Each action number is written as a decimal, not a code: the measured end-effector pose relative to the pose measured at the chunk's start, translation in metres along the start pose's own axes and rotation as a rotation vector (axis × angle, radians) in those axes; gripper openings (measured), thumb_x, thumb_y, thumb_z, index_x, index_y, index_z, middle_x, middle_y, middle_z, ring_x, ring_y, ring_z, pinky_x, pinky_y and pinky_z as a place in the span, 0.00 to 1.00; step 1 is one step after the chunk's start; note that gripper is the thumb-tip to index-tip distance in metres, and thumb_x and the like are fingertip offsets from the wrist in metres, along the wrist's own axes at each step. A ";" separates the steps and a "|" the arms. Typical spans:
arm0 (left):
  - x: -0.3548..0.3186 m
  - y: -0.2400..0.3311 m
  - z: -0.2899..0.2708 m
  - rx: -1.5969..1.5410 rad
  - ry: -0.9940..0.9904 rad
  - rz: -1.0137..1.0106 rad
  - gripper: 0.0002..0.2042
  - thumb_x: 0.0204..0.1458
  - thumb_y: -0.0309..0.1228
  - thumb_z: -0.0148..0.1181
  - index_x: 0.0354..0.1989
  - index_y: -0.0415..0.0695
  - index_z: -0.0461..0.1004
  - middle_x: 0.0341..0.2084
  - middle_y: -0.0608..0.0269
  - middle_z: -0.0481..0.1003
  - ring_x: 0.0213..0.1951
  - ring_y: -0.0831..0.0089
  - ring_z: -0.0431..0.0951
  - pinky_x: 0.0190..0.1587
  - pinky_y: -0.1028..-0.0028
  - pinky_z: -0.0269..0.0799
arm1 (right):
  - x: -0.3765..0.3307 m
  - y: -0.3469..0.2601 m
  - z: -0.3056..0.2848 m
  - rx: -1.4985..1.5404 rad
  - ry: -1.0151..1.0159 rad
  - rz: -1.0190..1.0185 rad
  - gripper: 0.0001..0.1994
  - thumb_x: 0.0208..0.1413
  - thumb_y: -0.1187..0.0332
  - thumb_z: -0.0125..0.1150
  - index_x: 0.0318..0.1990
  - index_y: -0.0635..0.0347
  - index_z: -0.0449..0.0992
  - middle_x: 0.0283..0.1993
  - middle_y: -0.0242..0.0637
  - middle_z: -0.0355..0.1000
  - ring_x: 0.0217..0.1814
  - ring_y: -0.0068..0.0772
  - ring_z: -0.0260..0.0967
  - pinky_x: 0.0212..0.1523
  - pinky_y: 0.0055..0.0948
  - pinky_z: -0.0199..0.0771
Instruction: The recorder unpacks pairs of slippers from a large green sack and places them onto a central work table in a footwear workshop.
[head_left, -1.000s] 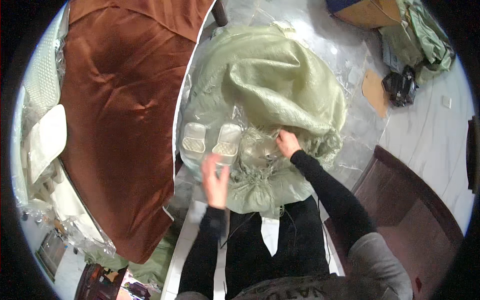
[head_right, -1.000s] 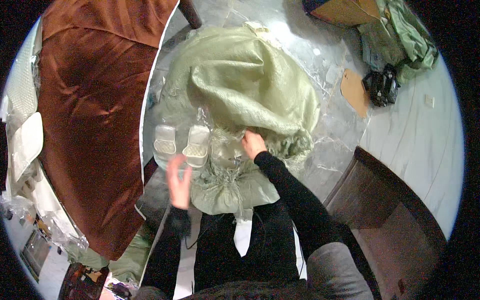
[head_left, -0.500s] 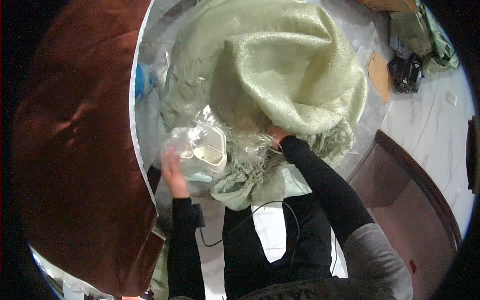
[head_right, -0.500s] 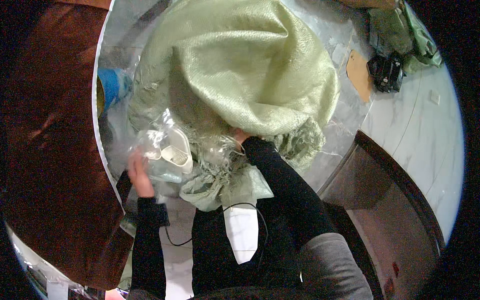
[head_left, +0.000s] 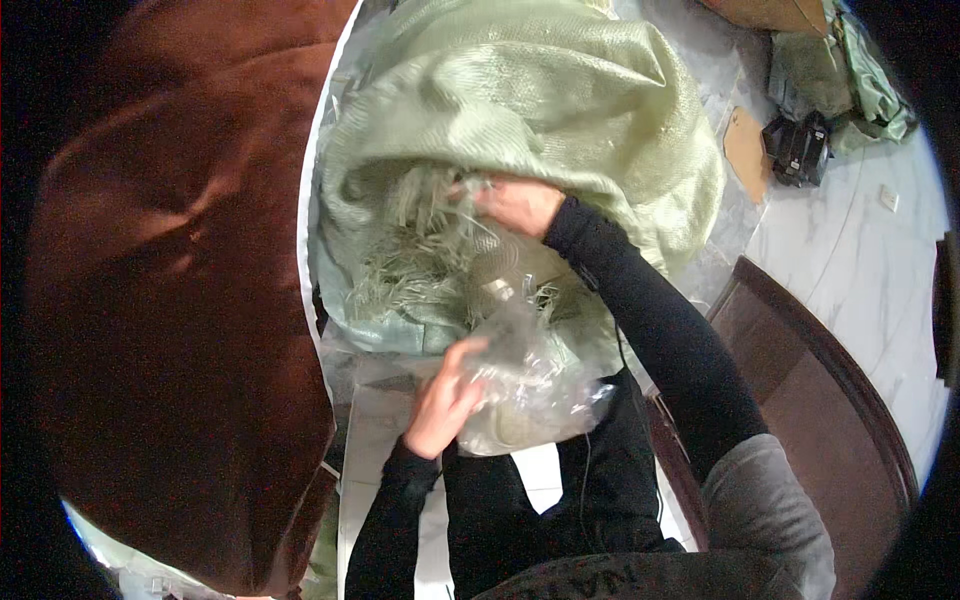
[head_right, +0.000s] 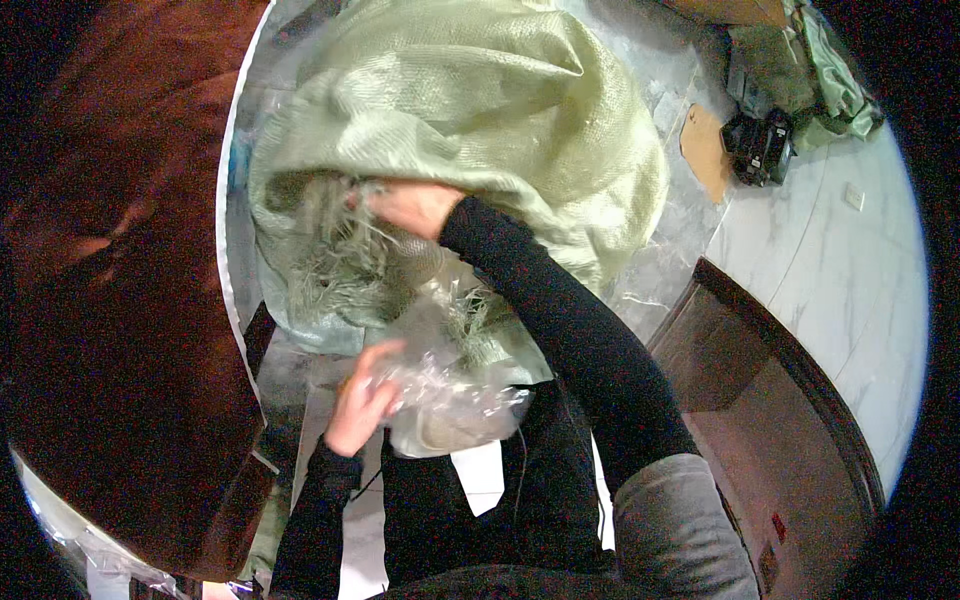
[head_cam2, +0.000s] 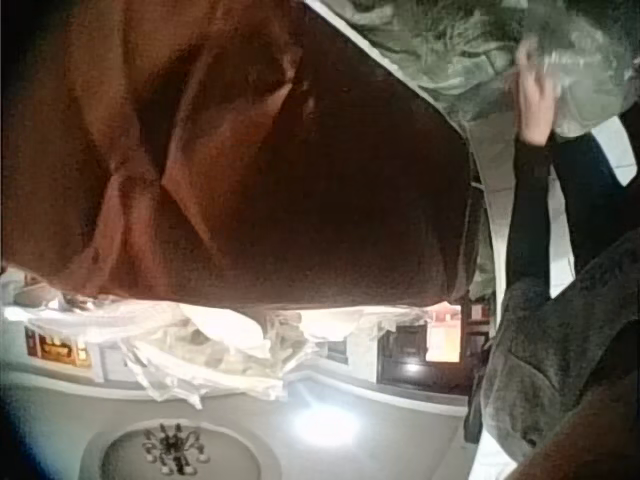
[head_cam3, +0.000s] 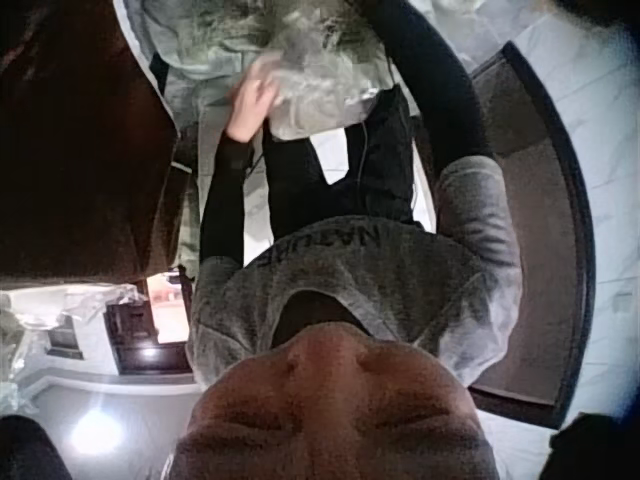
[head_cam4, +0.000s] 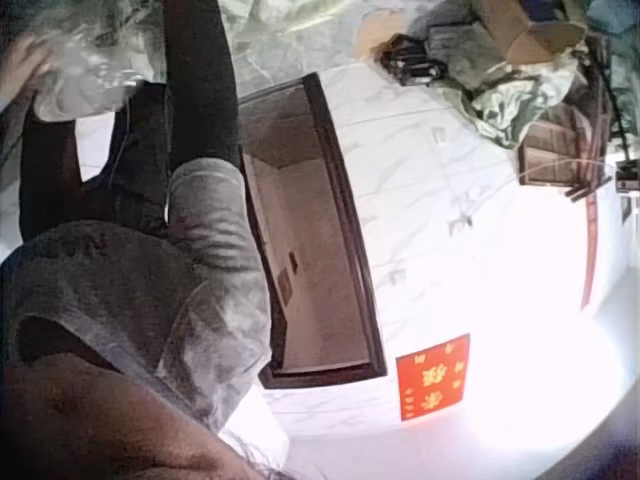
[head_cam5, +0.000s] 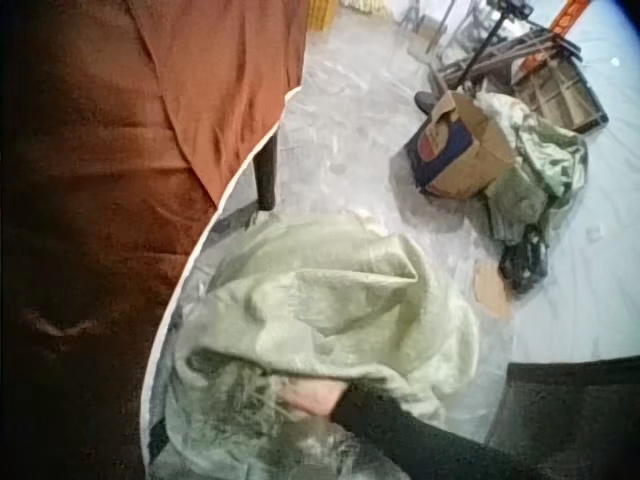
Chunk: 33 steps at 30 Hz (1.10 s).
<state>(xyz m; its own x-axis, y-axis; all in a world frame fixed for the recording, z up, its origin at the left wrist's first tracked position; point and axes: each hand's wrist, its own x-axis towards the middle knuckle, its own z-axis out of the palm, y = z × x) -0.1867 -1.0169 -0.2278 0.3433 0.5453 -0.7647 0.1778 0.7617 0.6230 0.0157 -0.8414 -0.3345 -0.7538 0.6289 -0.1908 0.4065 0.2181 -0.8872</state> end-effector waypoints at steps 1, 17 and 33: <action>0.020 -0.002 0.006 0.025 0.003 -0.011 0.26 0.49 0.25 0.52 0.59 0.50 0.56 0.34 0.57 0.74 0.21 0.76 0.71 0.28 0.73 0.70 | 0.016 -0.008 -0.003 -0.056 0.055 0.109 0.11 0.57 0.68 0.42 0.40 0.57 0.72 0.29 0.44 0.70 0.30 0.36 0.69 0.33 0.32 0.71; 0.033 -0.052 -0.078 0.140 0.312 -0.162 0.30 0.48 0.21 0.48 0.62 0.55 0.56 0.29 0.61 0.73 0.18 0.81 0.65 0.22 0.77 0.66 | -0.051 0.051 0.097 0.284 -0.139 0.624 0.31 0.55 0.48 0.45 0.62 0.53 0.55 0.66 0.43 0.50 0.68 0.46 0.44 0.66 0.40 0.43; -0.023 -0.048 -0.047 0.360 0.365 -0.177 0.28 0.49 0.28 0.52 0.61 0.58 0.57 0.29 0.49 0.75 0.27 0.62 0.75 0.35 0.68 0.70 | -0.050 0.029 0.109 0.010 -0.221 0.687 0.23 0.54 0.53 0.46 0.53 0.56 0.67 0.58 0.47 0.62 0.58 0.51 0.58 0.58 0.40 0.57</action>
<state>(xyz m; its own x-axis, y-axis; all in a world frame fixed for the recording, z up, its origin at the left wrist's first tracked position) -0.2470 -1.0497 -0.2481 -0.0517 0.5548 -0.8304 0.5304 0.7198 0.4479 0.0091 -0.9482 -0.3968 -0.4167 0.4559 -0.7864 0.8222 -0.1800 -0.5400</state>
